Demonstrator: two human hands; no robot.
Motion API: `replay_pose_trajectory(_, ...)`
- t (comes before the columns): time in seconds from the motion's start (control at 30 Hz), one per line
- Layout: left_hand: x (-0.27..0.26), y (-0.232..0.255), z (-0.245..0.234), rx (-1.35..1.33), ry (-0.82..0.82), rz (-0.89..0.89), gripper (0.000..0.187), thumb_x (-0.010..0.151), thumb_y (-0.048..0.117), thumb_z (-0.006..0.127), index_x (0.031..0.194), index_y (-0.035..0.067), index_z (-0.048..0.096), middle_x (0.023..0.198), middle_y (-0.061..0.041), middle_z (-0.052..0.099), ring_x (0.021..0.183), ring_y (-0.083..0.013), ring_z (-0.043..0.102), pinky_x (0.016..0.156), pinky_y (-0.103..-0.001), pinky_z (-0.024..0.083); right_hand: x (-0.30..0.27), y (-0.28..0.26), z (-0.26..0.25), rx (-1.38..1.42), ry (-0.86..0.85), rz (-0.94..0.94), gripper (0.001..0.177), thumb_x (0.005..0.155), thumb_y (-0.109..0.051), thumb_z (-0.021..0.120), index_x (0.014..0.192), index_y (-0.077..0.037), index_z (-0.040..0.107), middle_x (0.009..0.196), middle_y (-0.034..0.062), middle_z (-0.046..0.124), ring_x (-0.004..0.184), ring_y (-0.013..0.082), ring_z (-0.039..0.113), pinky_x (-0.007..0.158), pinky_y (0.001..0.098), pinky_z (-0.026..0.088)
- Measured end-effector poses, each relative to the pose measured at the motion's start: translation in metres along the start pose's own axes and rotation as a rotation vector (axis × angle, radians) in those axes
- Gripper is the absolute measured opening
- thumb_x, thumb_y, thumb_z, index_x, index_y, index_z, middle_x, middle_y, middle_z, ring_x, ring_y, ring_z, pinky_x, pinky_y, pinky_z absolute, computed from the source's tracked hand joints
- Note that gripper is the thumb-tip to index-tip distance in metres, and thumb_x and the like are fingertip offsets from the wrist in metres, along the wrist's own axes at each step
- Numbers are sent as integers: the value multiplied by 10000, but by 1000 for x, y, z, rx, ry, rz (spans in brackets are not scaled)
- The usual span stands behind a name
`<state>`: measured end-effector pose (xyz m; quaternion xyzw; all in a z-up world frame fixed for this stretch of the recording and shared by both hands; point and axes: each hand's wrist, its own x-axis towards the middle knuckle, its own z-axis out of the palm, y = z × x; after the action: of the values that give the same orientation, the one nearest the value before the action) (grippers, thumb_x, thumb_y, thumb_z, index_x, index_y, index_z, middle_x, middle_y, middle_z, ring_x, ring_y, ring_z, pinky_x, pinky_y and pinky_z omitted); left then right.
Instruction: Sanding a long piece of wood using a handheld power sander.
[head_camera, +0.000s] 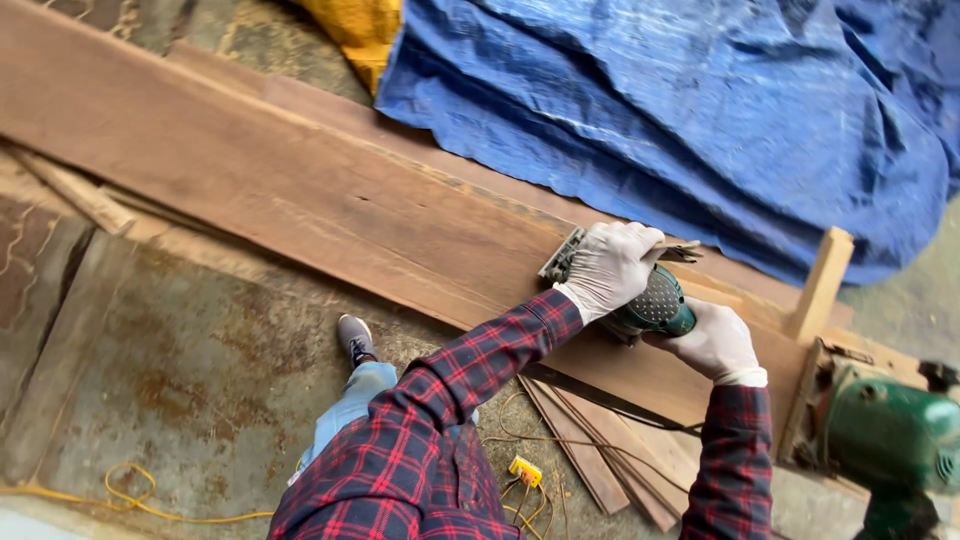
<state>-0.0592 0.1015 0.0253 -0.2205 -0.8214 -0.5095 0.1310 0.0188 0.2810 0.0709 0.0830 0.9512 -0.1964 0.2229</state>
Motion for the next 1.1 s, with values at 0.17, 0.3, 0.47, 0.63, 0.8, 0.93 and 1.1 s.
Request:
replay_pose_trajectory(0.17,1,-21,-47,15,60,-19,93,911,174,695,907,81,696,820,-123,699,791,-312,691,749,-424,539,12,-48,9,-3,5,-85,532,617,-503,863,981,-121,796,874,160,779,841,320,756,789,423,563)
replay_pose_trajectory(0.3,2,-44,-89,51,67,-23,97,905,184,701,900,88,707,811,-108,709,789,-305,702,753,-438,534,27,-88,21,-52,-16,-75,524,640,-524,862,985,-134,804,883,153,784,850,324,755,795,425,565)
replay_pose_trajectory(0.47,6,-84,-133,73,103,-36,120,911,203,714,921,83,710,836,-111,717,809,-314,705,769,-434,550,48,-142,35,-34,1,-186,532,621,-486,865,1016,-136,797,892,143,782,852,325,746,772,437,559)
replay_pose_trajectory(0.63,16,-125,-174,111,174,-22,117,901,208,720,927,94,710,865,-101,733,838,-312,717,781,-431,556,70,-203,43,-22,-15,-181,496,627,-450,863,993,-123,790,783,114,767,743,284,744,713,409,558)
replay_pose_trajectory(0.8,29,-165,-218,162,234,-66,138,887,230,729,942,104,718,883,-85,747,853,-293,730,798,-428,561,97,-262,57,-14,-97,-126,418,675,-462,847,833,-78,798,661,58,745,640,203,725,673,359,554)
replay_pose_trajectory(0.93,35,-196,-248,217,293,-96,136,889,257,726,930,127,720,895,-68,753,886,-283,734,815,-415,568,116,-299,71,-32,-88,-170,415,675,-472,849,845,-98,795,651,61,739,639,202,713,680,355,550)
replay_pose_trajectory(1.1,34,-218,-264,306,260,-129,148,889,295,725,922,151,733,890,-53,758,888,-261,740,836,-413,562,130,-320,85,-95,-92,-166,446,678,-489,852,881,-96,798,687,76,754,664,232,724,709,375,559)
